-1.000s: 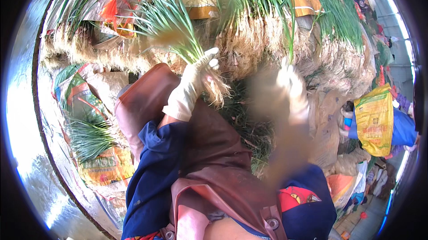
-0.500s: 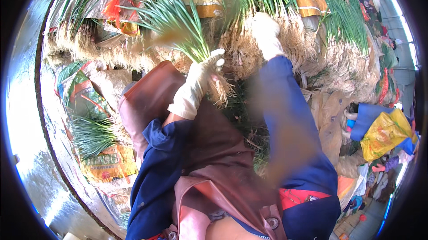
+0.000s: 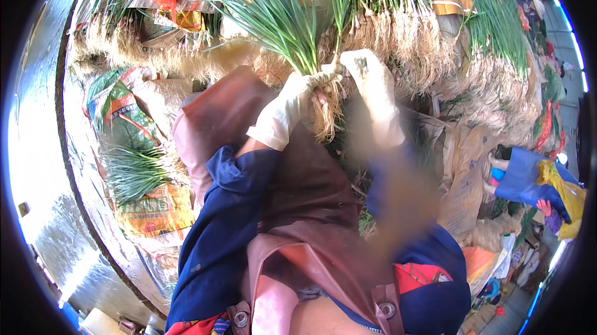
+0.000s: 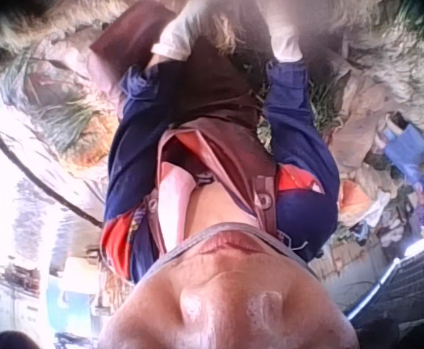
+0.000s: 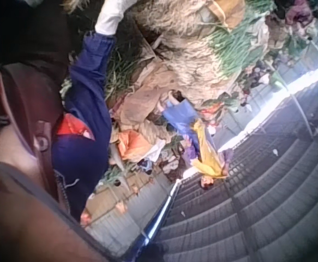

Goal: The person peels outer layers and cleans dirt from bunches of green onions by hand.

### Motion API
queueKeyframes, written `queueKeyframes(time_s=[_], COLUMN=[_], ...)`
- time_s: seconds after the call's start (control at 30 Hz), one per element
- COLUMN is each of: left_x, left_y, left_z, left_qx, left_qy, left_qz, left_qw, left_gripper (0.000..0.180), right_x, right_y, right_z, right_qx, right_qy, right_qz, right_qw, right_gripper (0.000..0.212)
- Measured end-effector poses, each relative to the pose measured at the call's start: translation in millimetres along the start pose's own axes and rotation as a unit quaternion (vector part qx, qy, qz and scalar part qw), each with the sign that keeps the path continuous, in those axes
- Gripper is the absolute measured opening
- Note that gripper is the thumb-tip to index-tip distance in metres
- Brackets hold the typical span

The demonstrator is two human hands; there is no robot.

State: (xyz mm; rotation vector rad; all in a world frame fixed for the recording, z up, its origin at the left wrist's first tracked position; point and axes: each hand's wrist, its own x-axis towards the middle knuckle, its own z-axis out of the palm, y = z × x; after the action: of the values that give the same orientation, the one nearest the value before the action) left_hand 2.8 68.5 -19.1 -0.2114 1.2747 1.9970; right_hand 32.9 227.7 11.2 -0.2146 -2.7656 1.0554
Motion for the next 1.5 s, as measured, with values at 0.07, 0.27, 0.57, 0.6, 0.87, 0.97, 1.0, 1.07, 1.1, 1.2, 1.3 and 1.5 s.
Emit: queueKeyframes(time_s=[0.07, 0.27, 0.57, 0.6, 0.87, 0.97, 1.0, 1.07, 1.1, 1.2, 1.3, 1.5], left_x=[6, 1, 3, 1, -9, -4, -5, -23, -27, -21, -18, -23], left_y=[-8, -9, -10, -8, -2, -8, -8, 2, 4, 0, -4, -4], left_z=[-7, -5, -18, -15, -13, -22, -23, -21, -25, -21, -27, -28], left_qx=[-0.035, -0.006, -0.027, -0.021, -0.028, -0.044, -0.02, -0.021, -0.037, -0.103, -0.078, -0.32], left_qy=[0.026, 0.069, -0.01, -0.018, 0.015, -0.014, -0.029, -0.046, -0.043, -0.051, -0.071, -0.036], left_qz=[0.013, 0.035, 0.036, 0.027, 0.002, -0.005, -0.002, 0.033, 0.044, 0.03, 0.029, -0.059], left_qw=[0.999, 0.997, 0.999, 0.999, 0.999, 0.999, 0.999, 0.998, 0.997, 0.993, 0.994, 0.945], left_gripper=[0.02, 0.02, 0.03, 0.03, 0.029, 0.028, 0.029, 0.032, 0.033, 0.033, 0.032, 0.029], right_x=[18, 15, 35, 42, 70, 59, 60, 51, 34, -53, -90, 24], right_y=[22, -5, 11, 33, 30, 31, 41, 58, 70, 105, 113, 4], right_z=[23, 19, 8, 17, 37, 30, 18, -9, -18, -21, -10, 21], right_qx=[0.092, -0.158, 0.313, 0.301, -0.016, -0.259, -0.375, -0.323, -0.159, -0.425, -0.269, 0.498], right_qy=[-0.052, -0.078, -0.025, -0.062, -0.075, 0.117, 0.093, 0.075, 0.081, -0.305, -0.426, -0.177], right_qz=[0.042, -0.134, 0.142, 0.126, 0.079, -0.094, -0.019, 0.054, 0.052, -0.021, 0.11, 0.246], right_qw=[0.994, 0.975, 0.939, 0.943, 0.994, 0.954, 0.922, 0.942, 0.983, 0.852, 0.857, 0.812], right_gripper=[0.012, 0.025, 0.034, 0.037, 0.031, 0.027, 0.026, 0.025, 0.026, 0.024, 0.052, 0.046])
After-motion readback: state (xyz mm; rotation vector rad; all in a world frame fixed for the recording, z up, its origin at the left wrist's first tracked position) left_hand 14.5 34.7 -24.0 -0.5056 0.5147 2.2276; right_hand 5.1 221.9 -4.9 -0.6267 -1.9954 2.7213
